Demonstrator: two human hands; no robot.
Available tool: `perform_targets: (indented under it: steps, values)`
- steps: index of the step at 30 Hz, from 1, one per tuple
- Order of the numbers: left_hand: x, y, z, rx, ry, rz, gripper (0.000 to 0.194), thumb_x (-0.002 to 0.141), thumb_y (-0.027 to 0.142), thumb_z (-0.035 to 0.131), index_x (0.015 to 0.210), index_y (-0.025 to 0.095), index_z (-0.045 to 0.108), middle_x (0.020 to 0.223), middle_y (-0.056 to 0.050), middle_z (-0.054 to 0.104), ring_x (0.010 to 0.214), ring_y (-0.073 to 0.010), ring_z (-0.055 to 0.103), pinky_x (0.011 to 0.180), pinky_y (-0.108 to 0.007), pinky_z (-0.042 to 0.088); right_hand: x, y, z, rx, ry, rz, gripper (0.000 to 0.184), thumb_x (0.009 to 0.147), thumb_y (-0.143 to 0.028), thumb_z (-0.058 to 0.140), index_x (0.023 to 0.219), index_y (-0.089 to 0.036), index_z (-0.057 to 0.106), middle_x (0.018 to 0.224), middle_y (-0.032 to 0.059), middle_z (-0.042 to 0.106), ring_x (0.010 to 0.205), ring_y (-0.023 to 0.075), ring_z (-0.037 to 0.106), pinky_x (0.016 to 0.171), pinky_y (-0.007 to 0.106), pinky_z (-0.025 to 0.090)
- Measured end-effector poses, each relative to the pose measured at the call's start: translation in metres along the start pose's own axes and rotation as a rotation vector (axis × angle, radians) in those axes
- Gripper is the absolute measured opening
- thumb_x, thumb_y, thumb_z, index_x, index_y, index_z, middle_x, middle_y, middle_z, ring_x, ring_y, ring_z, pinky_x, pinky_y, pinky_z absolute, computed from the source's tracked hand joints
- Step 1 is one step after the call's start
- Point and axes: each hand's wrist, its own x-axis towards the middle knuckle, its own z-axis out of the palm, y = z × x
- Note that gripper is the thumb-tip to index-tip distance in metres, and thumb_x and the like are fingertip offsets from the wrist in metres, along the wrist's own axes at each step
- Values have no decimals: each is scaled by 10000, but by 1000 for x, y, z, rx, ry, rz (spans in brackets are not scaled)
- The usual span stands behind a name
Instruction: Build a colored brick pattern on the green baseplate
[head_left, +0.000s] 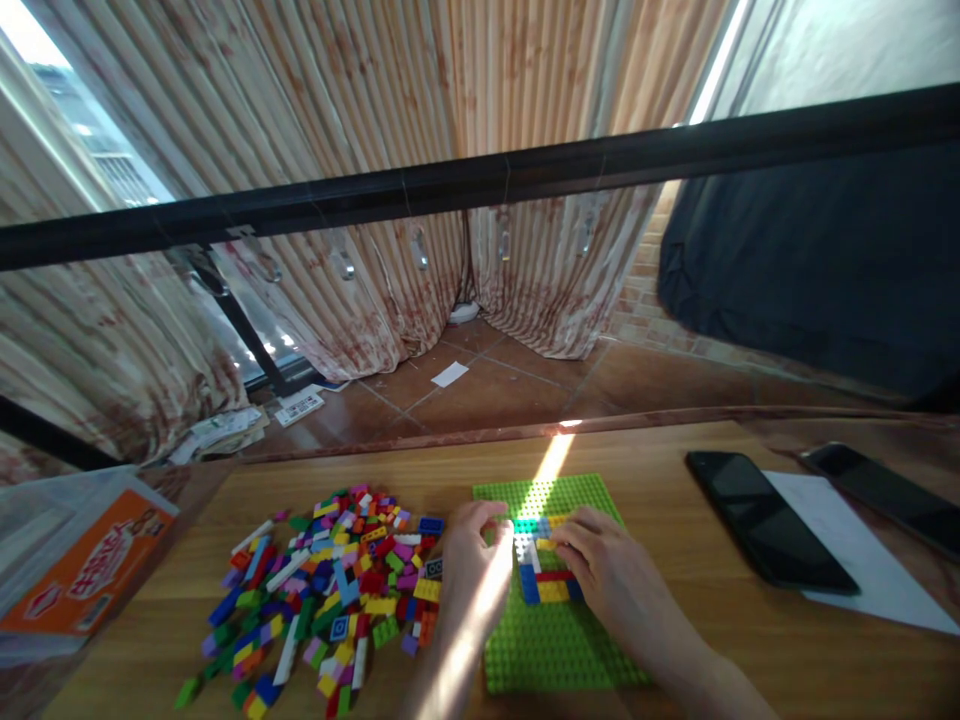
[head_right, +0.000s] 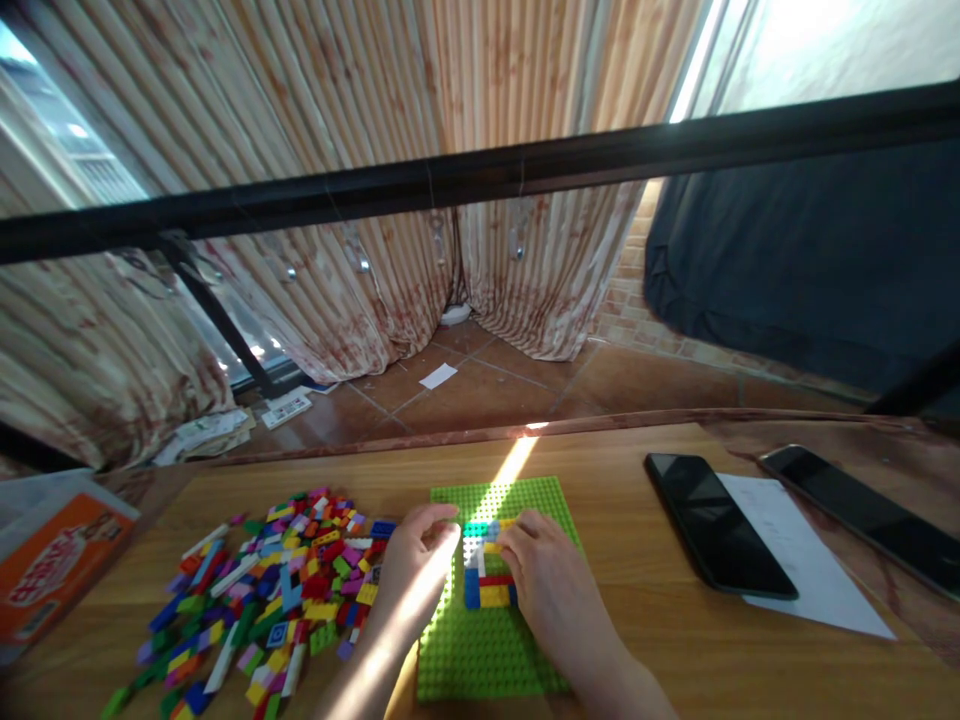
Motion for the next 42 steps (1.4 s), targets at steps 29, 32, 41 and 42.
perform_targets:
  steps: [29, 32, 41, 42]
  values:
    - [-10, 10, 16, 363, -50, 116, 146, 763, 210, 550, 864, 203, 655, 965, -50, 634, 914, -208, 587, 820, -312, 441, 1, 0, 6, -146, 8, -21, 192, 888, -130, 473, 777, -185, 619, 818, 52, 590, 832, 205, 547, 751, 315, 415]
    - [-11, 7, 18, 364, -35, 136, 146, 757, 210, 563, 870, 210, 654, 957, -50, 637, 909, -212, 585, 818, -317, 437, 3, 1, 6, -47, 43, 17, 216, 879, -138, 462, 763, -195, 635, 801, 42, 591, 793, 188, 555, 717, 299, 428]
    - [-13, 11, 18, 385, -26, 143, 156, 764, 204, 546, 878, 200, 652, 966, -56, 633, 908, -207, 583, 822, -310, 432, 6, 8, -1, 207, 145, 248, 175, 799, -234, 508, 761, -183, 671, 755, 45, 653, 671, 177, 612, 622, 288, 458]
    - [-14, 12, 18, 391, -17, 135, 153, 759, 199, 550, 873, 198, 652, 959, -56, 633, 906, -207, 585, 823, -311, 432, 7, 9, -1, 217, 153, 291, 169, 784, -243, 518, 763, -182, 675, 746, 45, 661, 664, 180, 616, 615, 288, 458]
